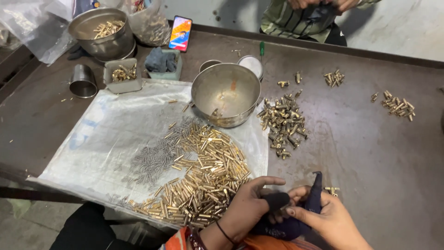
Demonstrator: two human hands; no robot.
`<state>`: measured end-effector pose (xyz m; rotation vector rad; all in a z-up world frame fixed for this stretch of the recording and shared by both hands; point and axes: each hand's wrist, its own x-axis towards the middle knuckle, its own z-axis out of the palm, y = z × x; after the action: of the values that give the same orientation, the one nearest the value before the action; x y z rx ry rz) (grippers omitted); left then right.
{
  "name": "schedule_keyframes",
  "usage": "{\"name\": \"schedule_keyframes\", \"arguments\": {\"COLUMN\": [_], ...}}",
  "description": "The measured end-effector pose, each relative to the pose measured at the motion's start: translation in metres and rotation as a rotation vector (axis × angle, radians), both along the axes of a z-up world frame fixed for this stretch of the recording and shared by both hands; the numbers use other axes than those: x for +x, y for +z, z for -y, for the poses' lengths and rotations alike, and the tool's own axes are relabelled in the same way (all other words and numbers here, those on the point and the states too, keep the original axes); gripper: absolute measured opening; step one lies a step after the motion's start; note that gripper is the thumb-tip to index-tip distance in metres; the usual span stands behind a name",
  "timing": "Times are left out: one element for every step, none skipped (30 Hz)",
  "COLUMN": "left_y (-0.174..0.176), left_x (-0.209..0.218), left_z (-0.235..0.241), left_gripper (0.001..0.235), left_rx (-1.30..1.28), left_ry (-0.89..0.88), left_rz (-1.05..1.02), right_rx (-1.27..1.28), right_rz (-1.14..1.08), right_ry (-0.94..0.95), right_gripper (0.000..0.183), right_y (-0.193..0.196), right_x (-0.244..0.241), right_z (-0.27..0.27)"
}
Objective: The person repeatedly picks small brass-colored metal parts from a table, rubs each with a dark cloth, and places them back on the table. Another person works across the table with similar parts. The camera wearer continues the same repetitive polishing motion throughout the clip.
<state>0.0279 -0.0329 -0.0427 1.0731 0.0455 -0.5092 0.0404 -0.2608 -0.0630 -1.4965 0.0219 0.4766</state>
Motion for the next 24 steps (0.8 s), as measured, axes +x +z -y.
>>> {"name": "schedule_keyframes", "arguments": {"left_y": [-0.005, -0.009, -0.013, -0.017, -0.02, -0.029, -0.037, -0.045, -0.051, -0.057, -0.063, -0.058, -0.053, -0.048, -0.052, -0.056, -0.061, -0.054, -0.048, -0.042, -0.048, -0.054, -0.06, -0.059], "left_x": [0.001, 0.003, 0.005, 0.006, 0.006, 0.007, 0.007, 0.008, 0.009, 0.01, 0.011, 0.012, 0.013, 0.013, 0.014, 0.013, 0.013, 0.013, 0.012, 0.012, 0.013, 0.013, 0.012, 0.013], "left_z": [0.001, 0.002, 0.001, 0.0, -0.001, -0.001, -0.002, -0.003, -0.004, -0.006, -0.007, -0.007, -0.007, -0.007, -0.008, -0.009, -0.011, -0.013, -0.016, -0.017, -0.019, -0.02, -0.021, -0.021], "left_gripper": [0.04, 0.038, 0.038, 0.039, 0.04, 0.04, 0.04, 0.039, 0.039, 0.038, 0.036, 0.036, 0.031, 0.027, 0.027, 0.029, 0.032, 0.032, 0.032, 0.033, 0.033, 0.036, 0.039, 0.039], "left_rx": [-0.027, -0.054, -0.054, -0.077, -0.1, -0.098, -0.134, -0.171, -0.171, -0.147, -0.123, -0.125, -0.078, -0.03, -0.03, -0.057, -0.084, -0.083, -0.047, -0.013, -0.014, -0.058, -0.101, -0.101], "left_ry": [0.005, 0.01, 0.005, 0.033, 0.06, 0.055, 0.085, 0.116, 0.113, 0.104, 0.096, 0.093, 0.089, 0.087, 0.085, 0.077, 0.069, 0.07, 0.081, 0.091, 0.09, 0.106, 0.122, 0.122], "left_rz": [-0.015, -0.027, -0.021, -0.054, -0.087, -0.082, -0.091, -0.1, -0.095, -0.081, -0.067, -0.063, -0.154, -0.246, -0.243, -0.223, -0.203, -0.203, -0.217, -0.231, -0.231, -0.198, -0.164, -0.166], "right_rx": [-0.016, -0.032, -0.032, -0.087, -0.143, -0.141, -0.218, -0.296, -0.295, -0.343, -0.39, -0.39, -0.362, -0.331, -0.33, -0.297, -0.264, -0.263, -0.26, -0.26, -0.261, -0.198, -0.134, -0.135], "right_rz": [-0.011, -0.02, -0.014, 0.012, 0.038, 0.042, 0.029, 0.015, 0.02, -0.006, -0.031, -0.027, 0.062, 0.15, 0.152, 0.21, 0.269, 0.269, 0.287, 0.307, 0.308, 0.298, 0.286, 0.284], "right_ry": [-0.018, -0.037, -0.041, -0.122, -0.203, -0.207, -0.278, -0.347, -0.351, -0.368, -0.385, -0.389, -0.493, -0.593, -0.596, -0.65, -0.703, -0.702, -0.7, -0.7, -0.7, -0.606, -0.512, -0.512], "right_gripper": [0.032, 0.029, 0.029, 0.026, 0.024, 0.024, 0.021, 0.019, 0.019, 0.018, 0.018, 0.018, 0.018, 0.019, 0.019, 0.021, 0.023, 0.023, 0.024, 0.025, 0.025, 0.025, 0.026, 0.026], "right_y": [0.0, 0.0, 0.0, -0.001, -0.001, -0.015, -0.029, -0.042, -0.06, -0.076, -0.093, -0.081, -0.07, -0.06, -0.037, -0.014, 0.009, 0.009, 0.01, 0.011, -0.003, -0.017, -0.031, -0.031], "right_x": [0.003, 0.007, 0.017, 0.026, 0.034, 0.049, 0.064, 0.08, 0.098, 0.117, 0.136, 0.147, 0.158, 0.169, 0.169, 0.169, 0.169, 0.166, 0.163, 0.159, 0.15, 0.139, 0.127, 0.115], "right_z": [0.002, 0.004, 0.007, 0.01, 0.013, 0.024, 0.034, 0.045, 0.06, 0.075, 0.09, 0.091, 0.092, 0.092, 0.086, 0.079, 0.072, 0.069, 0.066, 0.065, 0.065, 0.066, 0.067, 0.067]}}
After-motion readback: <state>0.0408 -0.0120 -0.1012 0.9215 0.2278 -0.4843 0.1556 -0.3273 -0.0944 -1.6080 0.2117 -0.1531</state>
